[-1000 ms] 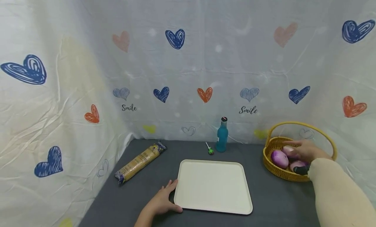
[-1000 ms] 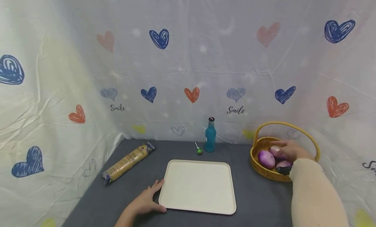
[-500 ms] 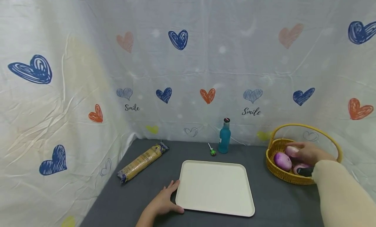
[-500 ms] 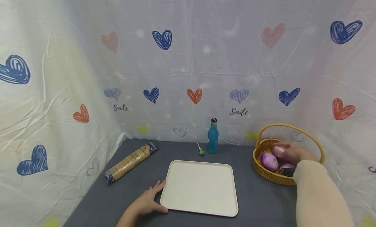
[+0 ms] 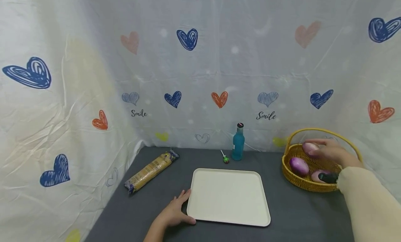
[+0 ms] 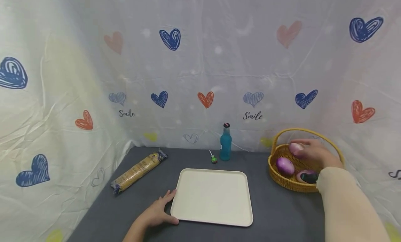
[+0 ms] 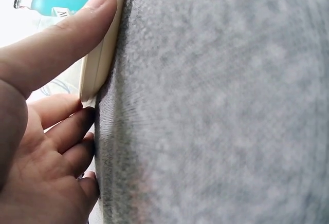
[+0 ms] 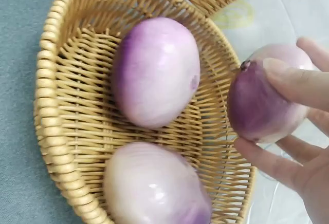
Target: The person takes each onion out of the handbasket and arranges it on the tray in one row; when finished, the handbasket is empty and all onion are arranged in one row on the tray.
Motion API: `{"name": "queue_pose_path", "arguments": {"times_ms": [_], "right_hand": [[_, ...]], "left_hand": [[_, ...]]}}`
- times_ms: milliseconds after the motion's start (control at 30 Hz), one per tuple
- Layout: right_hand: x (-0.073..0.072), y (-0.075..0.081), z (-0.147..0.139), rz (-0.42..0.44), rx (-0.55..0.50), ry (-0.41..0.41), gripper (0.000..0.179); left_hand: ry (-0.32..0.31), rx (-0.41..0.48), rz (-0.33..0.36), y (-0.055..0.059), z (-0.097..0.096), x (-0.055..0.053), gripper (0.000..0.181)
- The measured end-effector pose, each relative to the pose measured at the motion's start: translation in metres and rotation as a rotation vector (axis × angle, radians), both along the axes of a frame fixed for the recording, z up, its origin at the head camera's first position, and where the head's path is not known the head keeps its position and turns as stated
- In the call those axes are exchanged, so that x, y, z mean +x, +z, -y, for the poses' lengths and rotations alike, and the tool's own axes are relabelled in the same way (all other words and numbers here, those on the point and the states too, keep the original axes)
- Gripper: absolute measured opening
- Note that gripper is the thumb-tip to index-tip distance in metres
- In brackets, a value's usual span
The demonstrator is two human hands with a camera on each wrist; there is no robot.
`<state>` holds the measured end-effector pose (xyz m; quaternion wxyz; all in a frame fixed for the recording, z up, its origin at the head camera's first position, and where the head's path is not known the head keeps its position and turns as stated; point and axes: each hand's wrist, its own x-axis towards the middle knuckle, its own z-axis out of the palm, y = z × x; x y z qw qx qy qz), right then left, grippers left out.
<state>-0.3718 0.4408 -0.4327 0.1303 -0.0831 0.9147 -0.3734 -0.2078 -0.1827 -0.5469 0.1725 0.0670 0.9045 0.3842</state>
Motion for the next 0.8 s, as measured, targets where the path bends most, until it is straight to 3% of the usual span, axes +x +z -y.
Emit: {"name": "queue_pose_path", "arguments": {"times_ms": [67,300,533,800], "right_hand": [[0.000,0.002,0.001,-0.040,0.019,0.006,0.070],[0.011,0.003,0.002,-0.057,0.044,0.017,0.070],[0.020,0.009,0.014,-0.155,0.167,0.056,0.068],[0.031,0.017,0.026,-0.145,0.043,0.055,0.065]], "left_hand": [[0.006,-0.005,0.001,0.001,0.000,0.000,0.115],[0.005,-0.004,0.011,0.001,0.001,-0.001,0.115],[0.014,-0.001,0.026,0.000,0.002,-0.002,0.116],[0.018,0.003,0.039,-0.001,0.003,-0.003,0.115]]}}
